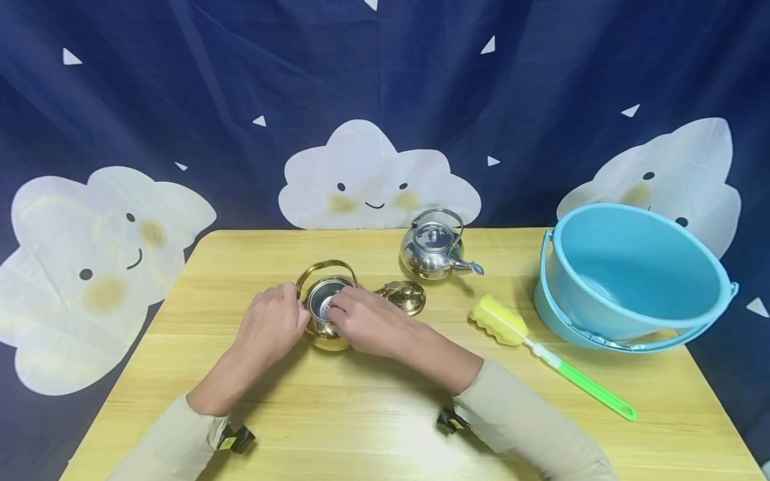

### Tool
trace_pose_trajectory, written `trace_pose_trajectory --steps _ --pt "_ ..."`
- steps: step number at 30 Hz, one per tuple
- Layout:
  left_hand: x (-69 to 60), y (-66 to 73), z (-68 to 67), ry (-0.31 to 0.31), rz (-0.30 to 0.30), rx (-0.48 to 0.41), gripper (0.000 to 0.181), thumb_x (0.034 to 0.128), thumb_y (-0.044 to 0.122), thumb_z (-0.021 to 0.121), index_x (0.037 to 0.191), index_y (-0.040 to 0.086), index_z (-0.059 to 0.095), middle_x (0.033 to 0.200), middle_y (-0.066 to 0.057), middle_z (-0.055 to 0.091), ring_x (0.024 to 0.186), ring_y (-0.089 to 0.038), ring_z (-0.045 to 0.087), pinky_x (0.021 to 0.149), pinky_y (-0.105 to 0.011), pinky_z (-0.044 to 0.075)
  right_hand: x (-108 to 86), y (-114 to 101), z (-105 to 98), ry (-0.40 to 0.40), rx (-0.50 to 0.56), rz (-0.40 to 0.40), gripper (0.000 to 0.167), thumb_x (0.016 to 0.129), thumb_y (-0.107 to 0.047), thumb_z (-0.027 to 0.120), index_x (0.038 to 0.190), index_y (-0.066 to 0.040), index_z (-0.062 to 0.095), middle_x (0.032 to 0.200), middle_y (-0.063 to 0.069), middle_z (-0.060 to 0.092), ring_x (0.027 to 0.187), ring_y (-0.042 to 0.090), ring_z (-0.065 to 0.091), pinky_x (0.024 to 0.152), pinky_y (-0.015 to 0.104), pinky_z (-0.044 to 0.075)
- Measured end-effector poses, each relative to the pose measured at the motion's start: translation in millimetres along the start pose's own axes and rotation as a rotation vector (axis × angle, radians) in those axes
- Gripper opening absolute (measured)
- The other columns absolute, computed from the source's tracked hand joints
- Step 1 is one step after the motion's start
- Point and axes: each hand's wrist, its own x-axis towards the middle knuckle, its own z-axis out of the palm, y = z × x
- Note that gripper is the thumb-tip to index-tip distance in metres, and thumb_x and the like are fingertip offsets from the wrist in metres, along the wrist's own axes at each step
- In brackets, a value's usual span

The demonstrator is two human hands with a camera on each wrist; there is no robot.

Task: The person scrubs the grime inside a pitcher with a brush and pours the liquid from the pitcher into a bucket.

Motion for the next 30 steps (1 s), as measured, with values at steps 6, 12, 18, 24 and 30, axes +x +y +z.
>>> trace_pose_trajectory --steps 6,12,18,24,30 --pt "-1.5 0.2 0.4 0.013 0.000 0.002 0.020 0.0898 0.020 0.048 0.077 0.005 0.049 0.061 -0.003 0.042 0.055 -0.020 0.039 0.054 -0.035 0.039 1.4 -1.8 3.3 -0.038 -0.001 0.001 0.011 0.095 -0.015 0.071 0.103 -0.010 0.077 0.098 0.000 0.077 0.095 0.012 0.070 0.092 0.022 0.057" --pt "-1.4 0.1 -0.2 -0.005 -0.014 -0.005 0.020 0.0900 0.020 0.048 0.077 0.005 0.049 0.062 -0.004 0.042 0.056 -0.022 0.041 0.055 -0.037 0.040 2.7 -3.1 4.1 -0.068 -0.009 0.017 0.013 0.092 -0.005 0.068 0.100 -0.011 0.076 0.095 -0.001 0.075 0.090 0.011 0.068 0.087 0.020 0.057" --pt "1.1 0.7 2.0 -0.018 -0.017 -0.007 0.019 0.0898 0.019 0.049 0.076 0.005 0.049 0.062 -0.004 0.043 0.056 -0.022 0.042 0.056 -0.038 0.041 3.6 -4.2 5.6 -0.074 -0.033 0.027 0.013 0.089 -0.002 0.066 0.096 -0.009 0.075 0.090 -0.001 0.073 0.084 0.012 0.066 0.084 0.023 0.057" --pt "0.3 1.2 0.6 -0.044 -0.034 -0.009 0.020 0.0906 0.020 0.049 0.078 0.005 0.050 0.063 -0.004 0.044 0.058 -0.023 0.043 0.058 -0.038 0.042 4.6 -6.0 7.1 -0.093 -0.038 0.043 0.009 0.092 -0.007 0.066 0.095 -0.011 0.074 0.088 -0.002 0.071 0.083 0.012 0.064 0.082 0.024 0.056" --pt "-0.5 0.4 1.3 0.013 -0.012 0.005 0.021 0.0905 0.020 0.049 0.076 0.004 0.050 0.061 -0.004 0.043 0.055 -0.023 0.041 0.055 -0.038 0.041 6.1 -7.0 7.7 -0.104 -0.034 0.066 0.010 0.098 -0.015 0.065 0.092 -0.012 0.072 0.085 -0.003 0.068 0.078 0.011 0.061 0.077 0.024 0.056"
